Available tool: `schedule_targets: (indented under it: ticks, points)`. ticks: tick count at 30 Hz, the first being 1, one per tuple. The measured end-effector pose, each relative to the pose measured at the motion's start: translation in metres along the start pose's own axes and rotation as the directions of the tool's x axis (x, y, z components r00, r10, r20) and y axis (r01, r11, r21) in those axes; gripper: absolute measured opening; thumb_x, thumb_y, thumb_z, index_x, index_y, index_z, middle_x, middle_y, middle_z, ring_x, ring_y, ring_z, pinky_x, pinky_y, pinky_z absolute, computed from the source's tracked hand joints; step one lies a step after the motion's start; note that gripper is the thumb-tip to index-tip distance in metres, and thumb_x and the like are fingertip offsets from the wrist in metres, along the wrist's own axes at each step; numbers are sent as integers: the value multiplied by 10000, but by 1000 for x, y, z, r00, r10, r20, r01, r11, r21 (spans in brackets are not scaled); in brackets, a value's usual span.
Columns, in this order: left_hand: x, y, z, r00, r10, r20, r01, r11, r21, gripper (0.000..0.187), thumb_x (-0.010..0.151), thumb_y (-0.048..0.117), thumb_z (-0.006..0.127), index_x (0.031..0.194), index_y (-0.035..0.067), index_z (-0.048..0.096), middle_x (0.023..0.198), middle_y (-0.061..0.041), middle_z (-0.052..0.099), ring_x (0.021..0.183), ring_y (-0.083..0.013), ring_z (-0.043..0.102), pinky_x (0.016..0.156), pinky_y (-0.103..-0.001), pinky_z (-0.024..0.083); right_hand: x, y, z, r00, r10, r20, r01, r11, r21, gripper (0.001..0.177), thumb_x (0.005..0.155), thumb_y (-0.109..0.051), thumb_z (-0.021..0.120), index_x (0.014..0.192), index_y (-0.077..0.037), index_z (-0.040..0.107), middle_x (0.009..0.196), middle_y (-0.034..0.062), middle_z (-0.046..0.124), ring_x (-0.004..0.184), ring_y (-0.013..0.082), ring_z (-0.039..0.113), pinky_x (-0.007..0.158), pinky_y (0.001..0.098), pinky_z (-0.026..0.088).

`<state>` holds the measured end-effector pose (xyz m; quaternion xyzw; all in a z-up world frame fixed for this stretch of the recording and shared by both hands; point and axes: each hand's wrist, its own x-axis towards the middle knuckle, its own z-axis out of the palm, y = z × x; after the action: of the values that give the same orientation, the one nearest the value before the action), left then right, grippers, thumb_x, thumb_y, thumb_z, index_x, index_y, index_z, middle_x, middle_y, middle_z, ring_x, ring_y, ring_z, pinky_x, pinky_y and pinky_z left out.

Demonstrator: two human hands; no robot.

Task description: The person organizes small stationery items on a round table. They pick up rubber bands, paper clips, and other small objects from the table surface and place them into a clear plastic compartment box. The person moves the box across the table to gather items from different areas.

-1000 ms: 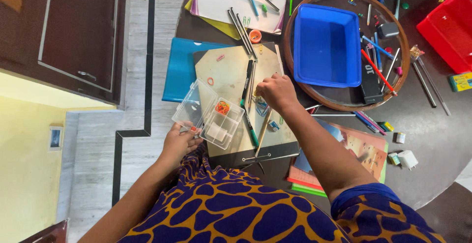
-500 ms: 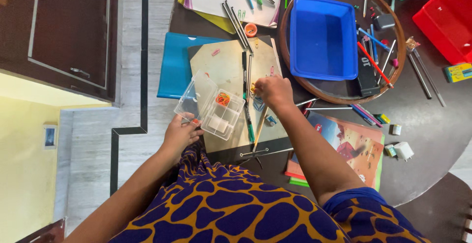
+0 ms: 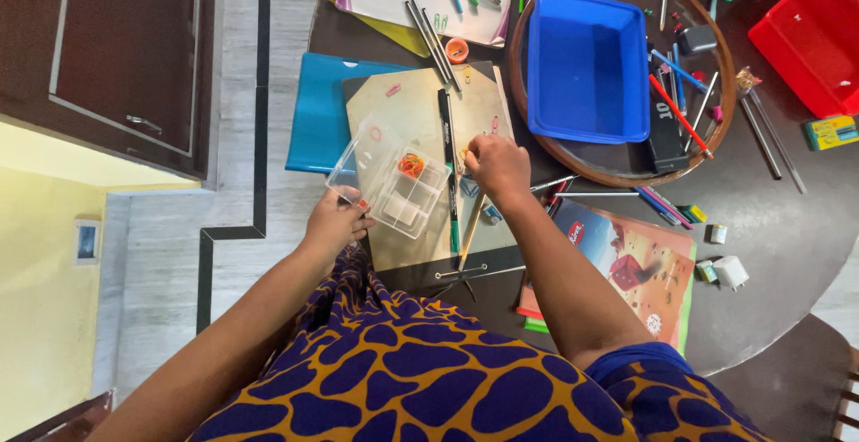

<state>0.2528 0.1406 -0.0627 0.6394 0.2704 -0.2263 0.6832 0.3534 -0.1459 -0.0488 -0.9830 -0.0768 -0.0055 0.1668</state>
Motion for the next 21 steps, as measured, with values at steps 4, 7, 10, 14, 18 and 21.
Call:
schedule_targets:
  ticks: [4, 7, 10, 14, 18, 21]
  points:
    - [2, -8, 0, 1000, 5, -4, -5, 1000, -21, 299, 993, 196, 592, 1261, 142, 469, 1151, -98, 690, 984, -226, 722, 839, -361, 560, -6, -15, -2, 998, -43, -36, 53, 948, 314, 161, 916, -271, 707, 970, -123, 740, 969, 41, 735, 931, 269, 668, 805, 417, 511]
    - [4, -10, 0, 1000, -9, -8, 9, 999, -52, 285, 996, 180, 577, 1257, 150, 466, 1146, -85, 689, 960, -210, 711, 822, -348, 555, -12, -39, 2, 993, -119, -11, 117, 946, 301, 146, 897, -247, 727, 964, -119, 754, 928, 53, 740, 915, 280, 652, 803, 415, 511]
    - [3, -11, 0, 1000, -19, -24, 19, 999, -33, 277, 996, 168, 575, 1254, 156, 476, 1149, -77, 691, 949, -197, 703, 792, -339, 534, -17, -59, 9, 980, -184, -72, 197, 938, 284, 139, 890, -239, 739, 972, -127, 757, 944, 31, 759, 908, 270, 663, 846, 413, 515]
    - [3, -12, 1, 999, -24, -22, 24, 999, -22, 277, 997, 155, 570, 1257, 156, 472, 1155, -77, 690, 959, -191, 701, 786, -332, 529, -27, -74, 15, 987, -117, -110, 143, 951, 275, 199, 877, -203, 734, 1065, -161, 786, 997, 30, 759, 906, 299, 650, 825, 411, 523]
    - [4, -16, -1, 1000, -11, 0, 11, 999, -33, 296, 988, 121, 544, 1270, 164, 463, 1163, -66, 693, 978, -184, 704, 816, -325, 543, -35, -76, 19, 989, -102, -105, 129, 947, 293, 198, 903, -176, 720, 1088, -163, 788, 1047, 31, 754, 924, 306, 653, 845, 413, 525]
    - [6, -19, -1, 1000, -8, 6, 9, 998, -59, 303, 986, 117, 559, 1268, 158, 456, 1152, -69, 684, 973, -197, 692, 812, -346, 529, -40, -72, 22, 986, -101, -130, 140, 932, 335, 206, 912, -146, 697, 1098, -165, 785, 1132, 36, 741, 997, 298, 650, 900, 399, 523]
